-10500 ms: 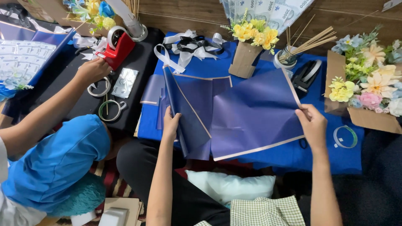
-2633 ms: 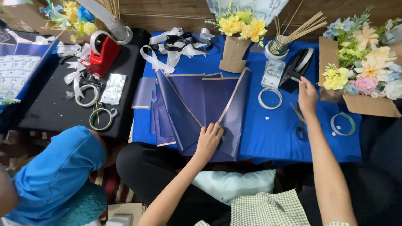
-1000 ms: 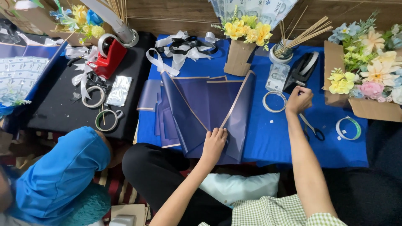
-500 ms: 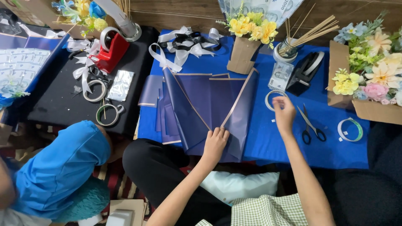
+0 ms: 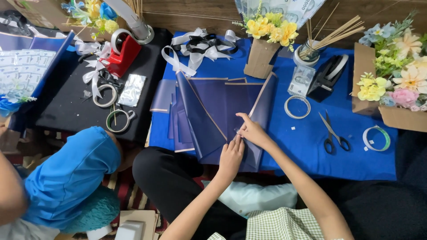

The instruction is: The person folds purple wrapping paper and attaches it to a cardboard base holding artificial flowers and fanned banknotes. They use tape to secure the paper around the base, forming a decorative gift bouquet.

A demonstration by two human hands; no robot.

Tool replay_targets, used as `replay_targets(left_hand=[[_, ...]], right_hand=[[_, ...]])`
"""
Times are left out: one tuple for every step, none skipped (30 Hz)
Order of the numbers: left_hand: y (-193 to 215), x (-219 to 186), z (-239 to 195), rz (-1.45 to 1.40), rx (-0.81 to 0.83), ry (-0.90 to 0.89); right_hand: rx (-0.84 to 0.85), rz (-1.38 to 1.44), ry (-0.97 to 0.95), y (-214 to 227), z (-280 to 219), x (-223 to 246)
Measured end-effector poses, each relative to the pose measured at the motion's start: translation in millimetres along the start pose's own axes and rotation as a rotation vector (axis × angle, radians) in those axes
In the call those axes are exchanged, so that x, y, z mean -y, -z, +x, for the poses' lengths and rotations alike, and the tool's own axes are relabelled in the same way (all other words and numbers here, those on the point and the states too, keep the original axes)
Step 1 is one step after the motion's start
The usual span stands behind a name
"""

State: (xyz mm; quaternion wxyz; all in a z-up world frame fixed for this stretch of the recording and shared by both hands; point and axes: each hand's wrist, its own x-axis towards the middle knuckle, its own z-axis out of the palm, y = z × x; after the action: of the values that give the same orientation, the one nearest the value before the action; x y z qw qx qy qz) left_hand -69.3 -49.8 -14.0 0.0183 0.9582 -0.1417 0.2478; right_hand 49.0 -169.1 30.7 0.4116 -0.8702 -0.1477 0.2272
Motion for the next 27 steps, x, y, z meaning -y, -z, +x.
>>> replay_targets(left_hand=[[0,0,0,0.0,0.001,-0.002],[0,0,-1,0.004,0.01,-0.002],[0,0,-1,0.006,0.019,-0.002],[-1,0,-2,0.004,0.019,-0.003],[-3,0,-2,0.004,0.025,-0.001],[-4,0,-3,0.004,0.031,0.0],[-3,0,-2,0.005,0.031,0.0],[-2,0,-2,0.005,0.037,-0.001],[-1,0,-2,0.005,0.042,0.0],[1,0,-2,0.006,0.043,0.001],[3,0,-1,0.005,0.046,0.001],[4,-1,0,0.005,0.049,0.001],[1,0,-1,0.004,0.049,0.0],[-2,0,-2,0.004,0.054,-0.001],[-5,-1,-4,0.003,0.06,-0.001],[-4,-1,-4,0.002,0.061,-0.001],[-4,0,-3,-0.001,0.062,0.0],[-3,0,-2,-0.005,0.063,0.002],[-2,0,-2,-0.005,0.063,0.0],[0,0,-1,0.002,0.061,0.001],[1,-1,-1,0.008,0.06,0.0],[0,-1,-3,0.007,0.06,-0.001],[-2,-1,-3,0.008,0.064,-0.001],[-5,0,-4,0.01,0.068,-0.001],[-6,0,-4,0.01,0.066,-0.003],[-7,1,-4,0.001,0.075,0.0],[-8,0,-4,-0.009,0.084,0.004]], right_hand=[[-0.001,0.001,-0.001,0,2,1],[0.017,-0.028,-0.034,0,4,2],[0.035,-0.059,-0.067,1,6,3],[0.035,-0.059,-0.069,0,7,4],[0.048,-0.085,-0.089,0,8,5],[0.061,-0.111,-0.109,0,10,6],[0.061,-0.11,-0.108,3,9,10],[0.082,-0.147,-0.115,5,9,15],[0.106,-0.183,-0.122,7,8,19],[0.107,-0.184,-0.122,5,10,19],[0.11,-0.21,-0.131,4,13,18],[0.114,-0.237,-0.141,3,15,18],[0.113,-0.237,-0.142,5,13,25],[0.105,-0.264,-0.151,6,10,33],[0.098,-0.291,-0.161,7,8,40],[0.098,-0.291,-0.162,5,9,38],[0.102,-0.319,-0.171,4,12,37],[0.105,-0.347,-0.179,4,14,35],[0.104,-0.346,-0.179,3,19,32],[0.119,-0.341,-0.19,3,23,29],[0.135,-0.337,-0.202,3,27,26],[0.134,-0.336,-0.203,3,27,26],[0.149,-0.351,-0.205,3,28,27],[0.165,-0.366,-0.206,4,28,28],[0.162,-0.366,-0.206,4,29,24],[0.189,-0.344,-0.212,5,30,20],[0.217,-0.323,-0.219,6,30,16]])
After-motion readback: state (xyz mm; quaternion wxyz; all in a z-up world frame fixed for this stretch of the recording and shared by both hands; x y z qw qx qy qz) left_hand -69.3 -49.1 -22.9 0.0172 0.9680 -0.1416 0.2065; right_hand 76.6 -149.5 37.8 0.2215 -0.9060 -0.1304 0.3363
